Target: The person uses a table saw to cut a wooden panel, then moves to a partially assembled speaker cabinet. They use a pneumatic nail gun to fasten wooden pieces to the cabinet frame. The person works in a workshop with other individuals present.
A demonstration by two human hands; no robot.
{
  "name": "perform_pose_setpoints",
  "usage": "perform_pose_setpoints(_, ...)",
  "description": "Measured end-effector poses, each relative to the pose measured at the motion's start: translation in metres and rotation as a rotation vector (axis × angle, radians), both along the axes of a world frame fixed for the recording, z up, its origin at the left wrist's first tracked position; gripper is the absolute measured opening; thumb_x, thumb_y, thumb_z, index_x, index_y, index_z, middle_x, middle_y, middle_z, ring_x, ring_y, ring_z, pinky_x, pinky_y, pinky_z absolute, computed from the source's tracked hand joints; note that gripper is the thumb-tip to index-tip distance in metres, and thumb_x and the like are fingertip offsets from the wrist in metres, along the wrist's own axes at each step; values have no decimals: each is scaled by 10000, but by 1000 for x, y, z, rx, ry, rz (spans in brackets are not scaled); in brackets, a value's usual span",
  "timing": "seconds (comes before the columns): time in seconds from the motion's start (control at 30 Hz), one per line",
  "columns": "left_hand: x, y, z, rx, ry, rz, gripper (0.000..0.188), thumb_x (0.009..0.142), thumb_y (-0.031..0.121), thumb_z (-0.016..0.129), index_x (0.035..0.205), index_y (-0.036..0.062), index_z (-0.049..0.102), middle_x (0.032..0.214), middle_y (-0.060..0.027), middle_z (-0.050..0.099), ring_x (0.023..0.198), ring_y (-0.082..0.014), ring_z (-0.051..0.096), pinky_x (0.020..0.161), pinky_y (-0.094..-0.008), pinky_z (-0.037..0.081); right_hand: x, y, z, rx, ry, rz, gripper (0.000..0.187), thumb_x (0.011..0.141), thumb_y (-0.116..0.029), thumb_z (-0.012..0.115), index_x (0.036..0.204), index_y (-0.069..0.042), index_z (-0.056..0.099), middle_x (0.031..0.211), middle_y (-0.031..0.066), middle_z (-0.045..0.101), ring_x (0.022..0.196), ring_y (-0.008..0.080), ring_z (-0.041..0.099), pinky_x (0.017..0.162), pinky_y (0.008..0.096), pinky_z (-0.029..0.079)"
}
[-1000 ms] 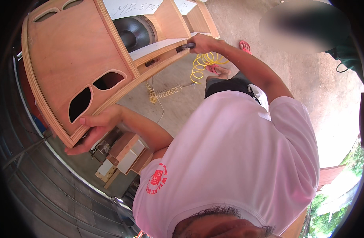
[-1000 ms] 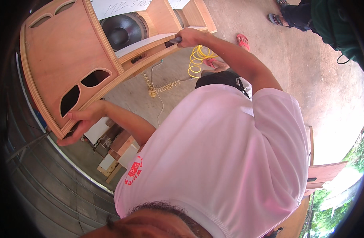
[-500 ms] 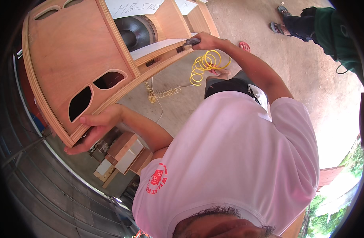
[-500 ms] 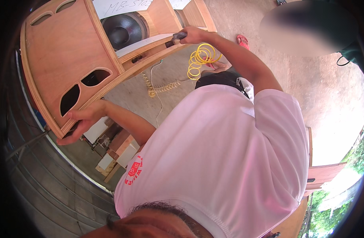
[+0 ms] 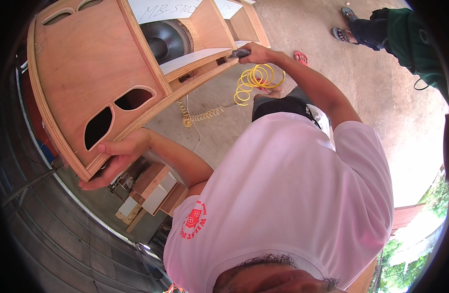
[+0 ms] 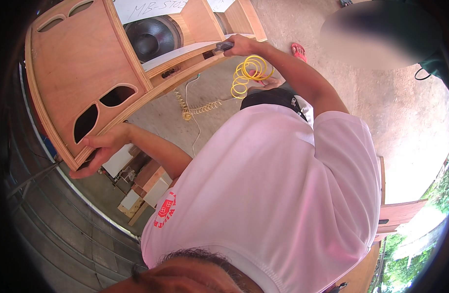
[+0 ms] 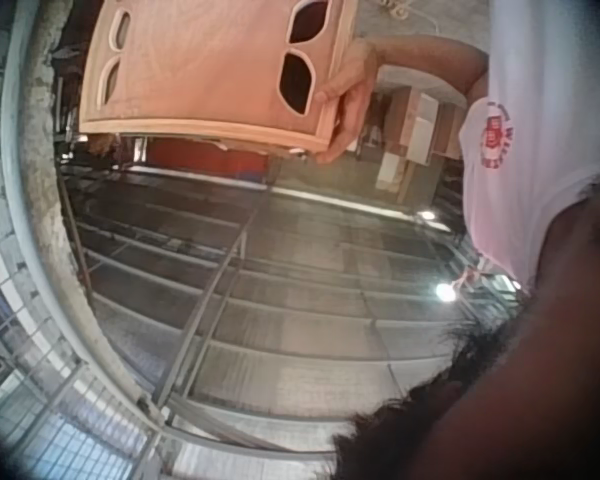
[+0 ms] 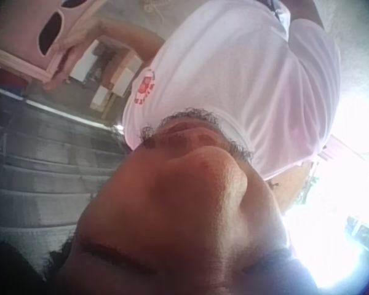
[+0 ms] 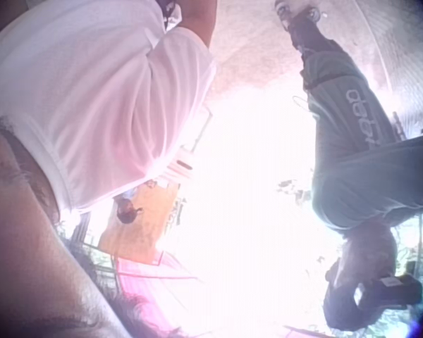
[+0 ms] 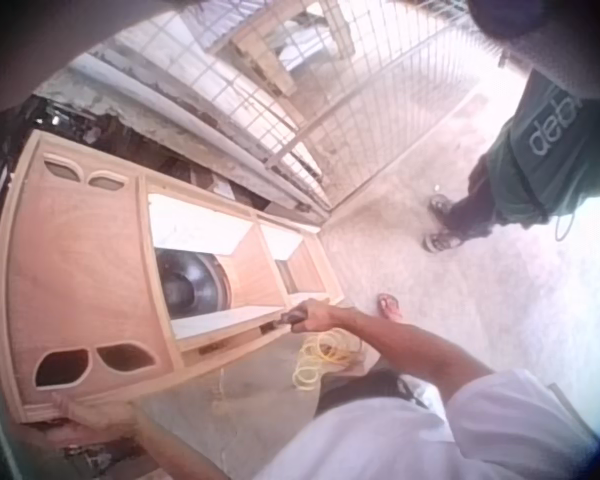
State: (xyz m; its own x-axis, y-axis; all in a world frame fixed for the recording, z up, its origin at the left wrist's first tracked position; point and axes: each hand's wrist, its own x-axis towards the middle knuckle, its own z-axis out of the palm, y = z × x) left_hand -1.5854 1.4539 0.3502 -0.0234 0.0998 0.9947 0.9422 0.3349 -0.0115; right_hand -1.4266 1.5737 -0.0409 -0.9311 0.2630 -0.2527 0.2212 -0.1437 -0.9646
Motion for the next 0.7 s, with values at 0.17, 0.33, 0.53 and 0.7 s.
perform_pose_setpoints(0.17,2,3,0,10,-12,-27,935,903,381,701,1592,-29,220,1573,-187,249,1476,-318,278,1178,-504,277,5,0,-2,0,19,-15,471,799,-277,724,1170,13,725,884,114,726,803,205,649,757,360,525)
perform_pose_setpoints(0.33,3,4,0,9,-2,-10,933,910,398,700,1587,-38,228,1574,-197,249,1482,-323,270,1180,-507,272,8,0,-4,25,27,-1,478,801,-307,733,1159,10,730,877,107,726,792,202,650,755,355,524)
perform_pose_setpoints(0.53,3,4,-1,7,2,1,929,926,417,699,1582,-46,232,1578,-209,247,1493,-330,243,1190,-511,244,12,-10,-7,5,1,-15,491,816,-390,745,1122,-6,741,867,111,725,797,206,655,761,364,526)
perform_pose_setpoints(0.7,4,4,0,1,15,23,916,932,412,696,1581,-44,238,1575,-208,253,1497,-330,235,1194,-510,230,10,-14,-12,-15,-11,-85,525,814,-418,751,1166,-29,742,905,130,739,828,230,674,788,377,535)
